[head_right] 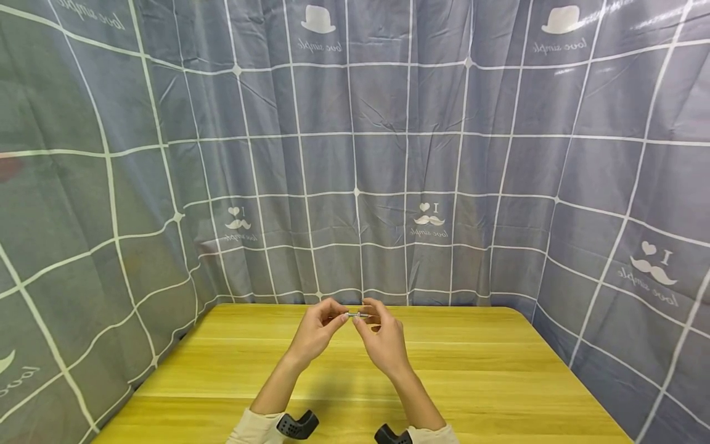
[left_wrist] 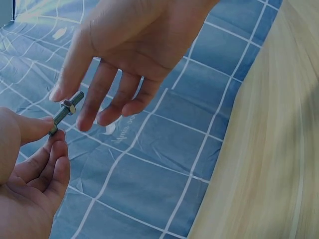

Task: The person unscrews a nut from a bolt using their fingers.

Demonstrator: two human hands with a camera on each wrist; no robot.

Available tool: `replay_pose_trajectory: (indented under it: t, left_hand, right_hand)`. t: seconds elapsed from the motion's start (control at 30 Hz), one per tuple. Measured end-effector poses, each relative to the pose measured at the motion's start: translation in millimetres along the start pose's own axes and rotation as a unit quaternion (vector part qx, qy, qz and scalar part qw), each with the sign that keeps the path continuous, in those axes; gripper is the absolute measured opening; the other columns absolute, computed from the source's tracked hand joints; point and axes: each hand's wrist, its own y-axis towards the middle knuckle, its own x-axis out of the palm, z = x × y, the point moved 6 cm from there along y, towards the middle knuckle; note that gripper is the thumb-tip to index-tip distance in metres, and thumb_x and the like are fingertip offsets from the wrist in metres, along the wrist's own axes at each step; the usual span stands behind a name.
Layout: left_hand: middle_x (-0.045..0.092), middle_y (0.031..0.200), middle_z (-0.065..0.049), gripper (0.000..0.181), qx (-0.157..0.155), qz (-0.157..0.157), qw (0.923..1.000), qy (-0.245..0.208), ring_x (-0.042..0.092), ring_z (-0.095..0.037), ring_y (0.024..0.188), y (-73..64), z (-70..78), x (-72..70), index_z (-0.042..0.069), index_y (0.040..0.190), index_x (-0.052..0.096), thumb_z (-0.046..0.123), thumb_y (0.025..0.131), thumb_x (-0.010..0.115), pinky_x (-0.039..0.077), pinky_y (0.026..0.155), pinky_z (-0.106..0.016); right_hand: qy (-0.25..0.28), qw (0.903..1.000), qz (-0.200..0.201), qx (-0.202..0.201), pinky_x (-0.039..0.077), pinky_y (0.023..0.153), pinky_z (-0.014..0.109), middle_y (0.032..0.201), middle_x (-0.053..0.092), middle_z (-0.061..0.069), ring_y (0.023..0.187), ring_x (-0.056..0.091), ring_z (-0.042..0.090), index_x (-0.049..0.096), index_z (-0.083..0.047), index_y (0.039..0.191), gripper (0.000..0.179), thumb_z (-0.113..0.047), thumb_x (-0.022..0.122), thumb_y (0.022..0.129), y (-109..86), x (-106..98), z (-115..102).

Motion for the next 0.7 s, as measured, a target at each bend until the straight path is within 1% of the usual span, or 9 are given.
replay_pose_trajectory:
  t: [0.07,0.13,0.23,0.33,0.4,0.47,0.53,0.63,0.7]
  left_hand:
    - [0.069,0.092,-0.011,0.006,-0.004,-0.004,1.0000,-0.001,0.063,-0.025,0.080,-0.2,-1.4,-0.1,-0.001,0.102,0.071,-0.003,0.099,0.066,0.050,0.071,-0.027]
    - [0.069,0.092,-0.008,0.006,-0.004,-0.007,1.0000,-0.005,0.064,-0.021,0.080,-0.1,-2.4,-0.3,0.001,0.103,0.071,-0.001,0.099,0.067,0.051,0.072,-0.027]
    - [0.070,0.093,-0.007,0.006,-0.002,-0.010,0.9999,-0.011,0.063,-0.018,0.079,-0.3,-2.6,-0.6,0.002,0.103,0.072,0.001,0.100,0.067,0.051,0.072,-0.027]
    - [0.069,0.094,-0.011,0.006,0.004,-0.008,0.9998,-0.019,0.063,-0.021,0.079,-0.3,-2.2,-1.2,0.001,0.103,0.071,0.001,0.100,0.067,0.050,0.071,-0.027]
    - [0.069,0.095,-0.014,0.006,0.008,-0.008,0.9998,-0.019,0.063,-0.023,0.080,-0.3,-1.7,-1.3,0.001,0.104,0.071,0.001,0.100,0.067,0.050,0.071,-0.027]
    - [0.069,0.095,-0.015,0.006,0.006,-0.009,0.9997,-0.020,0.063,-0.023,0.080,0.0,-1.8,-1.3,0.000,0.103,0.072,0.001,0.099,0.068,0.051,0.071,-0.027]
    - [0.069,0.095,-0.015,0.005,0.003,-0.010,0.9998,-0.018,0.063,-0.019,0.080,0.0,-2.2,-1.3,0.001,0.103,0.072,0.002,0.100,0.068,0.051,0.072,-0.027]
    - [0.069,0.094,-0.012,0.005,-0.005,-0.013,0.9998,-0.016,0.061,-0.015,0.079,0.3,-3.2,-1.4,0.003,0.103,0.072,0.003,0.100,0.067,0.050,0.072,-0.027]
    - [0.069,0.094,-0.012,0.005,-0.008,-0.016,0.9997,-0.015,0.062,-0.016,0.080,0.6,-3.1,-1.4,0.005,0.102,0.072,0.004,0.101,0.067,0.050,0.073,-0.027]
  right_hand:
    - [-0.006,1.0000,0.003,0.005,0.056,0.080,0.038,0.108,0.075,0.003,0.094,0.070,0.021,0.071,-0.008,0.123,0.023,-0.015,0.071,0.101,0.1,-0.5,1.4]
    - [-0.009,0.9999,0.007,0.002,0.056,0.079,0.036,0.103,0.075,0.001,0.092,0.070,0.021,0.074,-0.008,0.115,0.015,-0.014,0.069,0.102,0.4,-1.2,2.1]
    - [-0.001,0.9999,0.009,-0.010,0.057,0.080,0.037,0.100,0.075,0.000,0.092,0.070,0.022,0.075,-0.009,0.106,0.008,-0.009,0.070,0.100,1.3,-1.9,0.9]
    - [0.015,0.9998,0.006,-0.014,0.057,0.082,0.040,0.106,0.075,0.003,0.096,0.071,0.024,0.073,-0.010,0.114,0.016,-0.008,0.073,0.098,1.9,-1.5,-0.2]
    - [0.019,0.9998,0.003,-0.006,0.057,0.083,0.042,0.110,0.075,0.005,0.097,0.071,0.024,0.071,-0.009,0.121,0.023,-0.010,0.073,0.098,2.0,-0.9,0.1]
    - [0.018,0.9998,0.002,0.004,0.057,0.084,0.040,0.111,0.074,0.006,0.098,0.071,0.023,0.071,-0.008,0.123,0.024,-0.013,0.072,0.099,1.9,-0.6,1.5]
    - [0.019,0.9997,0.004,0.011,0.056,0.083,0.037,0.108,0.075,0.005,0.097,0.071,0.022,0.073,-0.006,0.120,0.020,-0.014,0.070,0.101,1.7,-1.1,2.6]
    - [0.032,0.9994,0.005,0.007,0.056,0.083,0.035,0.104,0.075,0.003,0.097,0.071,0.023,0.076,-0.006,0.111,0.012,-0.009,0.070,0.100,1.6,-2.0,2.9]
    - [0.048,0.9988,0.002,0.001,0.056,0.084,0.037,0.107,0.075,0.004,0.099,0.070,0.025,0.075,-0.006,0.112,0.014,-0.005,0.071,0.099,1.6,-2.3,2.5]
